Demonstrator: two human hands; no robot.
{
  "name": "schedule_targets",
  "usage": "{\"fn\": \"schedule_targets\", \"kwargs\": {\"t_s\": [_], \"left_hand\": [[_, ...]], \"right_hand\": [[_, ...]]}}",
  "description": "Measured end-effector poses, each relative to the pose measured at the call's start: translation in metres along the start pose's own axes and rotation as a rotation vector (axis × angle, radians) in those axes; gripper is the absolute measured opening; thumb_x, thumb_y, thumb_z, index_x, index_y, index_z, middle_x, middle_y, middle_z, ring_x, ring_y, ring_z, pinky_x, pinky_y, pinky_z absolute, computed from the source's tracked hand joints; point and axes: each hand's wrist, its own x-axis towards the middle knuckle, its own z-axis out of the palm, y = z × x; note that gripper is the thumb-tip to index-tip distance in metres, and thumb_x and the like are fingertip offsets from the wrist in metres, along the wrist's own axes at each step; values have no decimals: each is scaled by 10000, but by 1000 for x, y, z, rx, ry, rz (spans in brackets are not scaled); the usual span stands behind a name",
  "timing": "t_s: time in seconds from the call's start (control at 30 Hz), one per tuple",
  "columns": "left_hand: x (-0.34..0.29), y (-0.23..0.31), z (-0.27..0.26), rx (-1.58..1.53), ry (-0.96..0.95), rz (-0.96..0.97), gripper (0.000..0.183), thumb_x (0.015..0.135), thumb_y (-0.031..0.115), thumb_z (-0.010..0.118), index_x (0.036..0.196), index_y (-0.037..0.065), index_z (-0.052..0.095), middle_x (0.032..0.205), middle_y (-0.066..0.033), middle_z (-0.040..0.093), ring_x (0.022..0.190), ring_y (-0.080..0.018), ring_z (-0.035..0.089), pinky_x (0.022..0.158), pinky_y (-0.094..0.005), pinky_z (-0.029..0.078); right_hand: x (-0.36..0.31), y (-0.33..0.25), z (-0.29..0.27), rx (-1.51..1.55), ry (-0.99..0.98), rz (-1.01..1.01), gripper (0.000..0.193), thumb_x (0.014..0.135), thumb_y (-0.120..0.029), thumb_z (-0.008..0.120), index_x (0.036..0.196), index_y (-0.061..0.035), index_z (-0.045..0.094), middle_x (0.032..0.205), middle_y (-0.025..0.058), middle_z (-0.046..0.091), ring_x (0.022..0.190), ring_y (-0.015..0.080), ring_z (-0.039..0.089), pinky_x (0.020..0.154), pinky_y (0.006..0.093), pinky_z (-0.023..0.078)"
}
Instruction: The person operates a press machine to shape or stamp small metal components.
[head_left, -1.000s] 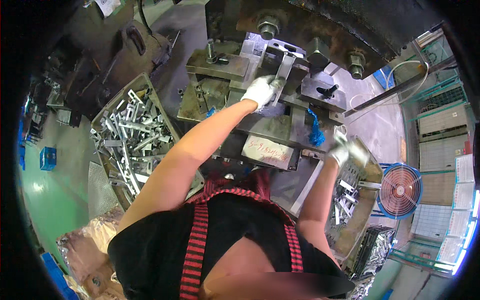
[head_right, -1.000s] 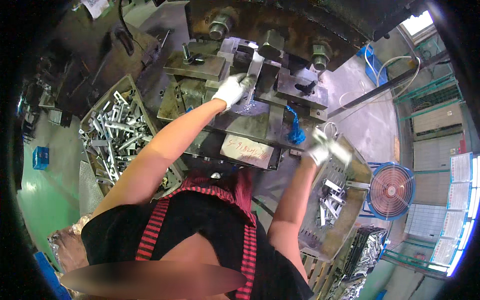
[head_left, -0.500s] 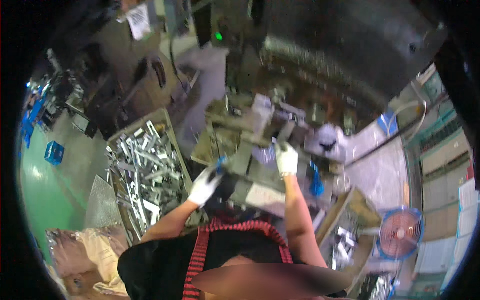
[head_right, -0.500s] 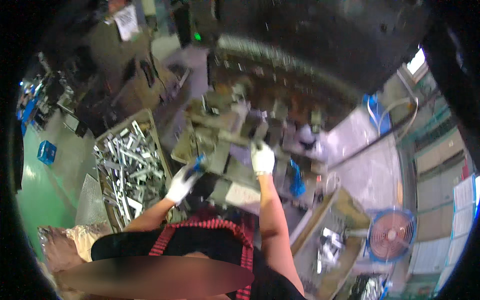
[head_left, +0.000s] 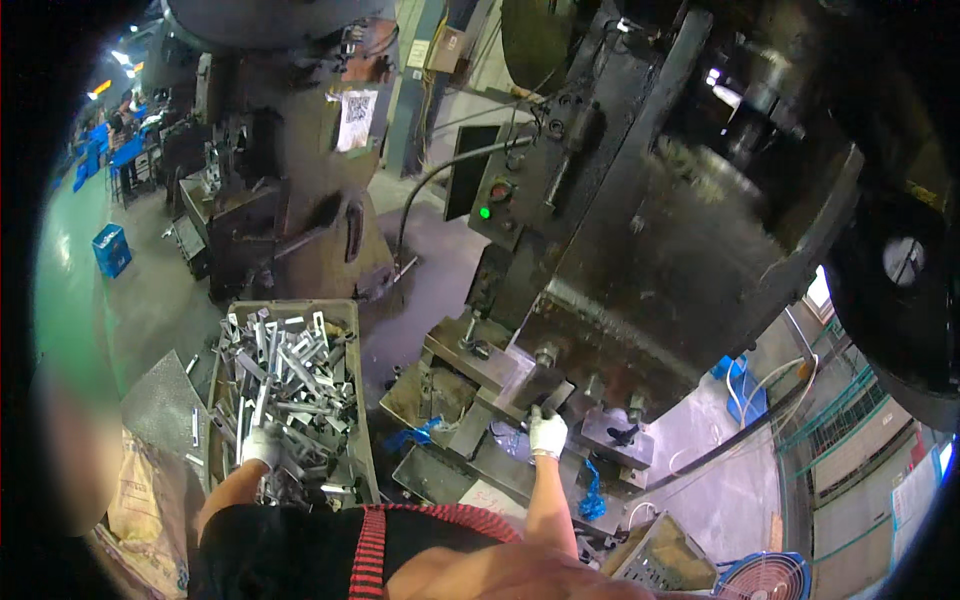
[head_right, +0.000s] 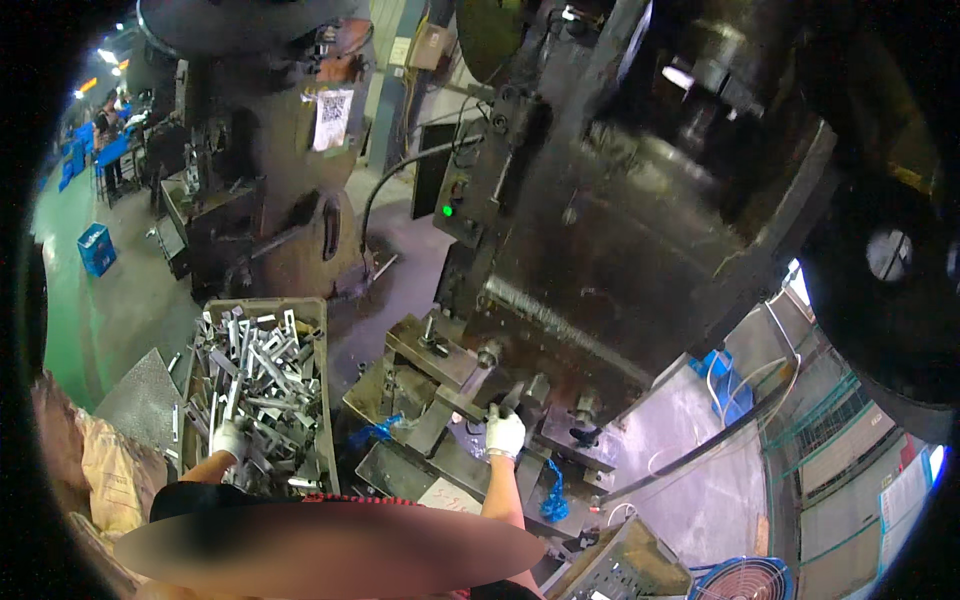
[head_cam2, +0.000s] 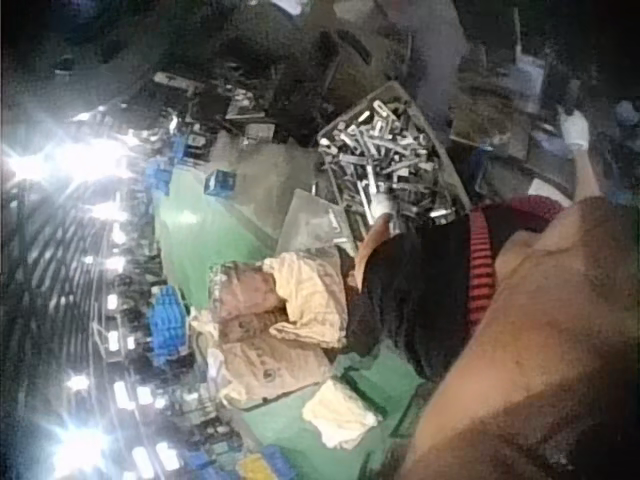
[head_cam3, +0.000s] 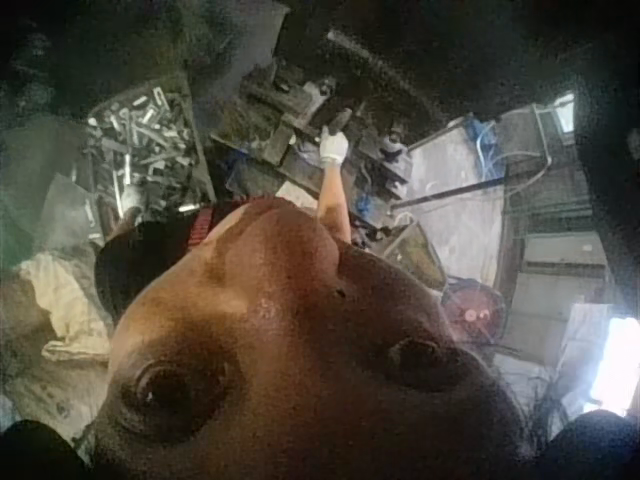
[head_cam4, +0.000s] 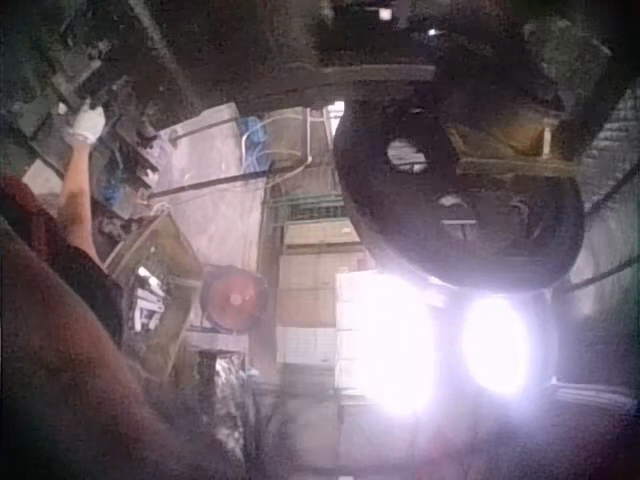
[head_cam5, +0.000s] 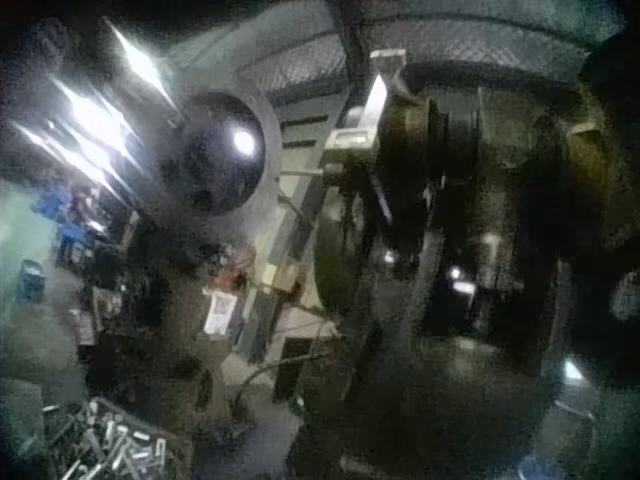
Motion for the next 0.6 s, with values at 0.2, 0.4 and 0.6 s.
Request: {"fn": "schedule_targets", "kwargs": {"t_s": [0.2,0.4,0.6], "left_hand": [[-19,64,10,-11,-109,358,850,747,198,643,1413,127,119,1004,-283,590,950,-409,582,829,-423,469],[-1,69,-25,-663,-32,344,535,700,202,715,1143,-21,516,959,-202,632,838,-260,634,764,-338,498],[2,84,-82,-219,143,511,285,702,280,638,903,78,661,869,-181,646,780,-320,628,742,-383,497]], "right_hand": [[-3,4,10,236,-46,168,312,808,-257,620,920,35,630,790,206,641,676,321,621,636,371,486],[-8,16,7,329,314,208,255,808,-230,560,819,15,630,771,213,630,728,345,610,682,415,473],[3,-26,-13,630,-281,459,285,704,-207,690,816,44,616,721,127,648,611,199,622,562,325,477]]}}
